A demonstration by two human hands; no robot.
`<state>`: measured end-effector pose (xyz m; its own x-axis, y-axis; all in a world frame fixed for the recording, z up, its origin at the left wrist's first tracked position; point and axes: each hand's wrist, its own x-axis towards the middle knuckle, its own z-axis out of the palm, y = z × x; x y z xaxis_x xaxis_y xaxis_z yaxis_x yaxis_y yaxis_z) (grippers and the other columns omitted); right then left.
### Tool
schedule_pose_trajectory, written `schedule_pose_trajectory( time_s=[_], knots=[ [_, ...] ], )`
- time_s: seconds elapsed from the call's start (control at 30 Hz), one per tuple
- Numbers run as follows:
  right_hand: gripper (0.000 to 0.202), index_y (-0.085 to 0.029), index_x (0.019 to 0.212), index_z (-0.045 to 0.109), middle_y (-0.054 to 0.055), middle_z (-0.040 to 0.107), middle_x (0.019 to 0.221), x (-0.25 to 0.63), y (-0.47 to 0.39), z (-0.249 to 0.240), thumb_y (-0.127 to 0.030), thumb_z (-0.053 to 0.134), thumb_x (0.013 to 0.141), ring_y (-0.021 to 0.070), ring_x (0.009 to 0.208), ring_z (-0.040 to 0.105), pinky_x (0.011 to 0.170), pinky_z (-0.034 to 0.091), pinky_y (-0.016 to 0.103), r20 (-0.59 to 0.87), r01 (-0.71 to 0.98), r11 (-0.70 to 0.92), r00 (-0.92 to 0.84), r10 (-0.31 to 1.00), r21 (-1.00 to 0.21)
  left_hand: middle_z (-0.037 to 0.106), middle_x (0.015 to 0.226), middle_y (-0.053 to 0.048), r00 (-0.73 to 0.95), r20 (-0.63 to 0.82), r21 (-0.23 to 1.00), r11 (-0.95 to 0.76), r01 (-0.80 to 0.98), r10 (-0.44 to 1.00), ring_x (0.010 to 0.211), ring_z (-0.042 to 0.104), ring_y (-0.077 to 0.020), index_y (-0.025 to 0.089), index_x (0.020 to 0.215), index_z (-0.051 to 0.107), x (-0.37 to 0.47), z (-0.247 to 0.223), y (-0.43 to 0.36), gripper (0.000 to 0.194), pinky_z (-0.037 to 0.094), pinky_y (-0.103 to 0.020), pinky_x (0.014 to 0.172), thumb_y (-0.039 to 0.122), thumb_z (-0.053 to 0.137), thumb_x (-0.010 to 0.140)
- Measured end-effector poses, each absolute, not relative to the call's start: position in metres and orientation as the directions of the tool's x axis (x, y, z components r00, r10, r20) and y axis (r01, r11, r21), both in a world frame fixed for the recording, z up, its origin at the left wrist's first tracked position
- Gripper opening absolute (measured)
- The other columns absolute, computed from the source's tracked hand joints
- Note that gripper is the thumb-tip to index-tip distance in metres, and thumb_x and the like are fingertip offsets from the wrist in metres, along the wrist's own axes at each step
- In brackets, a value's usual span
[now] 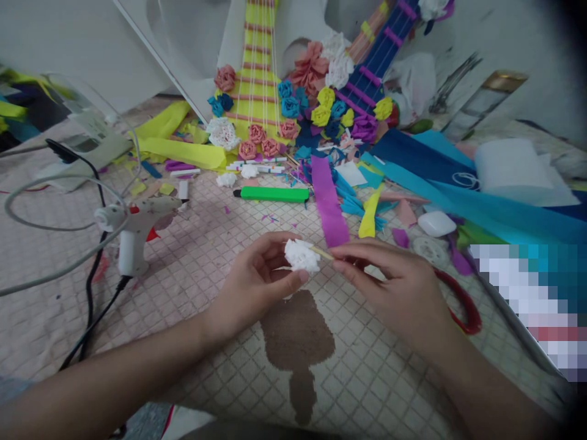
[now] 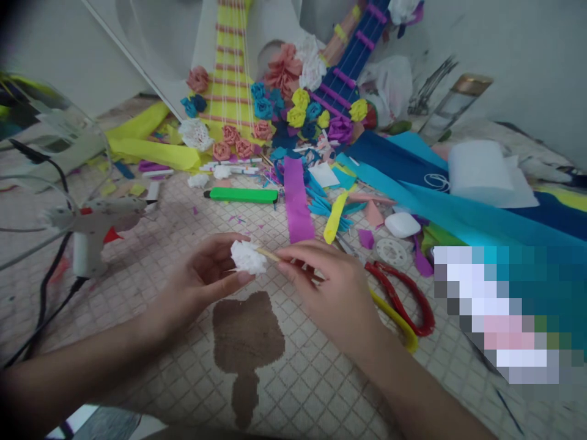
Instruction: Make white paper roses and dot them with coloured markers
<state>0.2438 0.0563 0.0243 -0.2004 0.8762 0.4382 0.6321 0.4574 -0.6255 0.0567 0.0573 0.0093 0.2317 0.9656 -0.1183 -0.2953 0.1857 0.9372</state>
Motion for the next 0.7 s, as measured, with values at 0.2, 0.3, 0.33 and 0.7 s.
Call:
schedule_pose_trajectory(
  time_s=[0.2, 0.3, 0.33, 0.7],
  knots=[
    [0.015, -0.021, 0.089, 0.069, 0.003, 0.072, 0.086, 0.248, 0.061, 0.019, -0.018, 0.059, 0.079, 0.0156, 0.072, 0.067, 0.058, 0.054, 0.026, 0.319, 0.654, 0.363, -0.192, 0.928, -0.663, 0.066, 0.082, 0.0, 0.215, -0.164, 0.94, 0.219, -0.263, 0.963, 0.078, 0.062, -0.0107, 0.016, 0.096, 0.053, 0.054, 0.002, 0.064, 0.034, 0.049, -0.022, 0.072, 0.009, 0.069, 0.067],
    [0.017, -0.02, 0.091, 0.069, 0.003, 0.073, 0.086, 0.248, 0.064, 0.015, -0.018, 0.056, 0.08, 0.0155, 0.069, 0.067, 0.057, 0.053, 0.027, 0.29, 0.684, 0.343, -0.197, 0.937, -0.644, 0.065, 0.081, 0.001, 0.171, -0.142, 0.957, 0.179, -0.227, 0.975, 0.075, 0.061, -0.0106, 0.017, 0.095, 0.051, 0.051, 0.0, 0.07, 0.033, 0.047, -0.022, 0.069, 0.012, 0.069, 0.068],
    [0.017, -0.019, 0.091, 0.069, 0.003, 0.073, 0.084, 0.249, 0.065, 0.013, -0.017, 0.056, 0.079, 0.0152, 0.067, 0.066, 0.056, 0.053, 0.027, 0.274, 0.695, 0.336, -0.203, 0.94, -0.636, 0.065, 0.081, 0.001, 0.157, -0.121, 0.967, 0.152, -0.203, 0.98, 0.075, 0.06, -0.0107, 0.017, 0.095, 0.051, 0.051, 0.0, 0.071, 0.032, 0.047, -0.022, 0.068, 0.013, 0.068, 0.068],
    [0.007, -0.017, 0.073, 0.066, 0.005, 0.067, 0.073, 0.248, 0.067, 0.008, -0.017, 0.06, 0.075, 0.0197, 0.071, 0.06, 0.068, 0.048, 0.034, 0.328, 0.772, 0.349, -0.193, 0.925, -0.531, 0.066, 0.081, -0.003, 0.301, 0.084, 0.842, -0.229, 0.488, 0.95, 0.056, 0.05, -0.0112, 0.018, 0.108, 0.064, 0.036, -0.003, 0.08, 0.038, 0.042, -0.024, 0.056, 0.014, 0.054, 0.072]
  ],
)
